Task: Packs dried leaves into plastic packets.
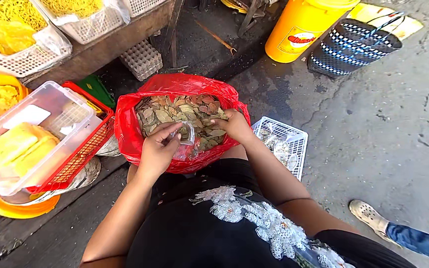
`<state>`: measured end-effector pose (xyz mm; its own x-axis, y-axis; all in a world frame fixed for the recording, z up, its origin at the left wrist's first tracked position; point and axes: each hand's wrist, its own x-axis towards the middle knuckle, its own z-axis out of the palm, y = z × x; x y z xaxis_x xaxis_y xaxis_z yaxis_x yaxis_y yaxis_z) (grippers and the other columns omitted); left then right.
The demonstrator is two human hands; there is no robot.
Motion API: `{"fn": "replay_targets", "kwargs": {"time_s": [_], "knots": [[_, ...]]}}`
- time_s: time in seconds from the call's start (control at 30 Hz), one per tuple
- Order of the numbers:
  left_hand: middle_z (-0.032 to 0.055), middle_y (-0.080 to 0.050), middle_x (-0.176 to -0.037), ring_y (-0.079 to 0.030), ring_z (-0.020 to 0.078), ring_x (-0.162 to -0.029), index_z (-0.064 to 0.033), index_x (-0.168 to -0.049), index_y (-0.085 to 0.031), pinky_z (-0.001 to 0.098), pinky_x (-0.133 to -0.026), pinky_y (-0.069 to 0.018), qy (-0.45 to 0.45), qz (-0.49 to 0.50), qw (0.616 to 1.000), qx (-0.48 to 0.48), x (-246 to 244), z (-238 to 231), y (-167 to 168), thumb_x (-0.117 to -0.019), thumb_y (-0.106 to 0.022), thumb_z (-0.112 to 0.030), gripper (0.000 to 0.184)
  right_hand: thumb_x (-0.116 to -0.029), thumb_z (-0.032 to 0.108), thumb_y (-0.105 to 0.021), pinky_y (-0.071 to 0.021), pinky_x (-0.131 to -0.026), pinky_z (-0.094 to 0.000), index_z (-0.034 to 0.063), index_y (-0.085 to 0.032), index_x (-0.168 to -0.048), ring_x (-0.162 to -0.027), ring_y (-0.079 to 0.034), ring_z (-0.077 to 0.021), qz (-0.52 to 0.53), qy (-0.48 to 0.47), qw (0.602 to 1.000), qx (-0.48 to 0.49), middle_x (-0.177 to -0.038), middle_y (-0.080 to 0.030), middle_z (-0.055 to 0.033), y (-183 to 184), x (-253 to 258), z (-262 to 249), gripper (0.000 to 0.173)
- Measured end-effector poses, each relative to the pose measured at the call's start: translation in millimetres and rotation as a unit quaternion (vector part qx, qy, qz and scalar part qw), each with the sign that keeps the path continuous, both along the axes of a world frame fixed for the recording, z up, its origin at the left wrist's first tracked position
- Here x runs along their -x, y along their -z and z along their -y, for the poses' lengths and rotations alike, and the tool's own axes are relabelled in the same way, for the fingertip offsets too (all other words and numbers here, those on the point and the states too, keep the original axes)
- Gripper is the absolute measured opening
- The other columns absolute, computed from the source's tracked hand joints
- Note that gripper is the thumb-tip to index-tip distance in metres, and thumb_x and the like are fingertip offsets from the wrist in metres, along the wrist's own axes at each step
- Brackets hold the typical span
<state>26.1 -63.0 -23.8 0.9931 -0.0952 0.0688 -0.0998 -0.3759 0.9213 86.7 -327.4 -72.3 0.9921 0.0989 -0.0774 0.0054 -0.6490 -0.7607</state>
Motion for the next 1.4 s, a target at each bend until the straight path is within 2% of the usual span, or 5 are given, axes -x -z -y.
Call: {"fn": "replay_targets", "kwargs": {"time_s": [0.1, 0.2, 0.43, 0.63, 1.4], "knots": [[0.0024, -0.068, -0.121, -0.056, 0.0007, -0.07, -0.0104, -0.123, -0.074, 0.0176, -0.061, -0.0484, 0.01, -0.006, 1.0, -0.025, -12.7, 8.8, 2.7, -0.0903, -0.068, 0.0, 0.035, -0.0912, 0.014, -0.077, -0.0594, -0.088, -0.0341, 0.0052, -0.075, -0.103, -0.096, -0.07, -0.0092, 0.084, -0.031, 0.97, -0.228, -0.105, -0.074, -0.0034, -21.8, 9.5, -3.7, 0.015], [0.0009, -0.067, -0.124, -0.057, -0.0001, -0.069, -0.0114, -0.125, -0.073, 0.0172, -0.061, -0.0497, 0.038, -0.034, 0.999, -0.005, -14.9, 18.5, -0.1, -0.0881, -0.063, 0.003, 0.041, -0.0877, 0.005, -0.074, -0.0581, -0.096, -0.0317, 0.0015, -0.075, -0.101, -0.11, -0.067, -0.01, 0.114, -0.145, 0.932, -0.311, -0.123, -0.07, -0.0054, -38.4, 12.8, -22.5, 0.014], [0.0127, -0.069, -0.125, -0.065, 0.0031, -0.085, -0.0017, -0.124, -0.072, 0.019, -0.07, -0.0533, 0.082, 0.016, 0.995, -0.058, -11.0, 21.8, 11.8, -0.0845, -0.058, -0.002, 0.042, -0.0996, 0.004, -0.057, -0.0345, -0.115, -0.0645, 0.0054, -0.075, -0.115, -0.149, -0.035, -0.0425, 0.046, -0.266, 0.949, 0.163, -0.151, -0.053, -0.0146, -56.0, 16.6, -56.6, 0.024], [0.0163, -0.066, -0.126, -0.063, 0.0013, -0.076, 0.0033, -0.124, -0.069, 0.0176, -0.064, -0.0518, 0.079, -0.001, 0.996, -0.036, -8.8, 28.0, 25.0, -0.0828, -0.057, 0.004, 0.044, -0.1008, 0.003, -0.058, -0.0522, -0.087, -0.0669, -0.0082, -0.064, -0.122, -0.117, -0.059, -0.0506, -0.162, -0.261, 0.922, 0.237, -0.138, -0.053, -0.0309, -80.2, 25.0, -74.2, 0.025], [0.0059, -0.065, -0.114, -0.061, -0.0036, -0.07, 0.0091, -0.138, -0.052, 0.0146, -0.065, -0.0546, 0.036, -0.02, 0.997, 0.061, -3.0, 26.4, 17.0, -0.0805, -0.059, 0.009, 0.058, -0.0959, -0.003, -0.061, -0.0552, -0.088, -0.0539, -0.0042, -0.065, -0.116, -0.102, -0.069, -0.0383, 0.081, -0.211, 0.974, -0.023, -0.107, -0.069, -0.0235, -46.1, 38.6, -79.0, 0.02]]}}
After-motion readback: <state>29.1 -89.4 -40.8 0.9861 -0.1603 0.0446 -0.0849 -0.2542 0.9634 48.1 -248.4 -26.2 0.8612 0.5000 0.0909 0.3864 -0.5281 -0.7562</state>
